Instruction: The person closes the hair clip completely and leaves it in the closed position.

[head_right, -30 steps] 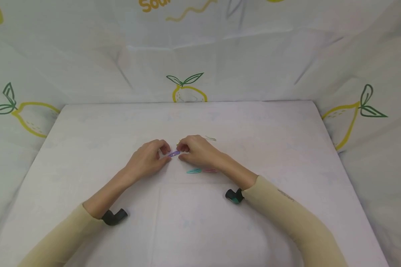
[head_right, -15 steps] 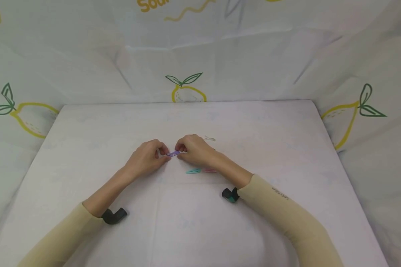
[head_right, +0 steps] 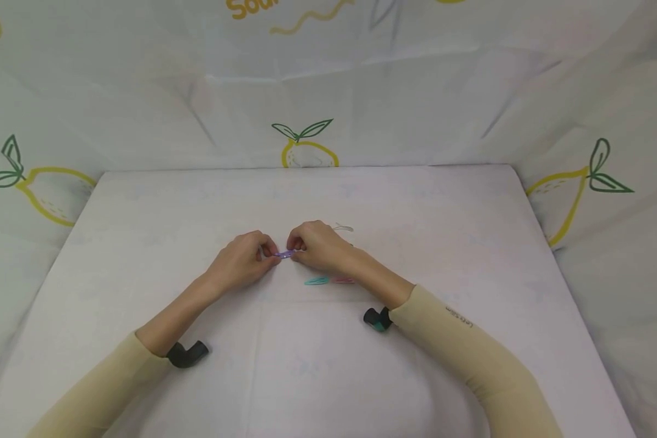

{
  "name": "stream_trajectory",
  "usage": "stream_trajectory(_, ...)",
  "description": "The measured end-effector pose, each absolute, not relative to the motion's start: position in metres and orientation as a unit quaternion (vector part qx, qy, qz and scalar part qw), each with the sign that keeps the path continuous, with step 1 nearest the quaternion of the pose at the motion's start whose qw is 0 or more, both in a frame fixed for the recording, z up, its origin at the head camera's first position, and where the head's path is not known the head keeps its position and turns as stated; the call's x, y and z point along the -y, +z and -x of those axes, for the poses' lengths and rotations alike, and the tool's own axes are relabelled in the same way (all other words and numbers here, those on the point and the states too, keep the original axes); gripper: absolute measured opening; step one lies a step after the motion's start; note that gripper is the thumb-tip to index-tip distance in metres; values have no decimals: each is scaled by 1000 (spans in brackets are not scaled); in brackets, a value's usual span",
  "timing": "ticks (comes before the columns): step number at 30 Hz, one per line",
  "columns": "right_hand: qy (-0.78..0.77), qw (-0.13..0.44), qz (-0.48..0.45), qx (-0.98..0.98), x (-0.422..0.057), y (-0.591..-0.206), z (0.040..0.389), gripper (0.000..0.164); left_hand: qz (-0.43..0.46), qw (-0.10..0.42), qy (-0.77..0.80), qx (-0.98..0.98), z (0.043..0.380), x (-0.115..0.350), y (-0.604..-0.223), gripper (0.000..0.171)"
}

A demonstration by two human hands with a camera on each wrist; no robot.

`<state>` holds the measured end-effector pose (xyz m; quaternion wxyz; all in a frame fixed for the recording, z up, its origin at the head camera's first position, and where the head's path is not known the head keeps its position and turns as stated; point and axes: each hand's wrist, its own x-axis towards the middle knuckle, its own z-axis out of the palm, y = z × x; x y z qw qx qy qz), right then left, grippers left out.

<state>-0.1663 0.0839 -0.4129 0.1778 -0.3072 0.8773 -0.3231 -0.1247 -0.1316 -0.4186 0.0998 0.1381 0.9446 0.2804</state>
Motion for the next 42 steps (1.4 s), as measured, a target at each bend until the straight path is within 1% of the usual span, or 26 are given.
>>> stream_trajectory(13,-331,177,320,-870,-84,-414,167,7,-147,105,291,-939,124,132,-421,10)
stream_trajectory(22,-334,155,322,-872,-88,-412,164,7,-163,104,324,-926,122,135,-418,8)
stream_trajectory(27,-338,146,308,-877,-94,-408,162,9,-161,112,347,-917,121,134,-414,14)
stream_trajectory(32,-337,134,305,-881,-96,-400,160,9,-162,99,349,-918,120,133,-412,19)
stream_trajectory(42,-349,119,309,-877,-97,-395,156,7,-180,64,357,-914,118,130,-410,9)
